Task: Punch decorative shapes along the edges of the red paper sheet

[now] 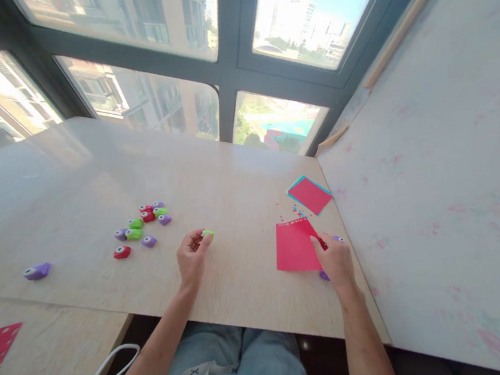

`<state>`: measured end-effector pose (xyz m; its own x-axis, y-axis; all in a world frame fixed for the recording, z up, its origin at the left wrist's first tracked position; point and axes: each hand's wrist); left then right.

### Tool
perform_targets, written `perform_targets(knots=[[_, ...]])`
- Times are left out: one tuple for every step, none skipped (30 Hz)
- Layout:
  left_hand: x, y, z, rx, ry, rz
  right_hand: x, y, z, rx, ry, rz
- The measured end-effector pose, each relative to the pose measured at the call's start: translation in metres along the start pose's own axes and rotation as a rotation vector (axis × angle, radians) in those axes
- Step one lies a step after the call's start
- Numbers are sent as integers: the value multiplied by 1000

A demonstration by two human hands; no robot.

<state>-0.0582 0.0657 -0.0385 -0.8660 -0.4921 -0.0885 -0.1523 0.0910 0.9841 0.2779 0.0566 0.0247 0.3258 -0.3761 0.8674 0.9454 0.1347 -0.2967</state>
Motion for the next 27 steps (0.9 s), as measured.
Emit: perform_targets(knots=[[0,0,-1,0,-15,24,7,4,1,-24,25,-17],[0,0,-1,-6,-32,54,14,6,1,-50,54,-25],[0,0,-2,-19,-51,89,20,7,2,-79,87,-22],[0,0,-3,-38,-70,129,24,5,2,-112,120,-5],[0,0,-4,-63,-87,169,27,3,2,-151,151,35],[0,-1,-4,-91,-102,207,29,-1,1,-197,177,98],[0,-1,-5,-120,-114,242,28,-5,0,-249,195,184],[0,-2,-6,-145,-124,273,25,-9,-1,-304,206,289],[0,-2,-6,-166,-132,299,20,-13,-3,-355,203,401],[1,-3,-6,-180,-137,321,14,-18,-4,-400,184,509],[1,-3,-7,-188,-141,340,6,-23,-6,-430,148,606],[1,-3,-7,-192,-143,356,-3,-27,-8,-449,87,695],[2,-3,-7,-194,-146,370,-12,-32,-10,-451,20,760],[2,-4,-7,-194,-152,380,-21,-37,-11,-452,-44,807],[3,-4,-7,-195,-161,388,-30,-43,-12,-436,-99,841],[3,-4,-7,-195,-173,393,-38,-48,-13,-427,-144,855],[3,-4,-7,-196,-187,395,-45,-52,-14,-418,-178,868],[3,-5,-6,-197,-201,394,-50,-56,-15,-406,-198,884],[3,-6,-6,-198,-215,393,-55,-60,-15,-401,-215,897],[3,-6,-6,-198,-226,393,-59,-62,-15,-396,-226,907],[3,-7,-5,-199,-236,395,-62,-63,-16,-395,-236,915],[2,-8,-5,-201,-246,399,-64,-63,-16,-396,-246,920],[2,-9,-5,-204,-253,404,-66,-63,-16,-397,-254,925],[2,-10,-4,-208,-260,411,-67,-62,-17,-398,-262,933],[1,-10,-4,-214,-266,418,-67,-61,-18,-399,-271,946],[1,-11,-4,-221,-272,426,-67,-59,-18,-400,-280,963],[1,-10,-4,-228,-278,434,-66,-58,-19,-403,-290,980]])
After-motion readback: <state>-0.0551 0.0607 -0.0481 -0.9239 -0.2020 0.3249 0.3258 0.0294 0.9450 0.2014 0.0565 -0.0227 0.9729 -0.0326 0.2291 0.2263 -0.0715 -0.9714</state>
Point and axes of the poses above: each hand's wrist, its own z-axis towards the middle knuckle, its own x-axis out of the back of the hand, y = z × x, and after that the axes turned 9 degrees about x, right-handed
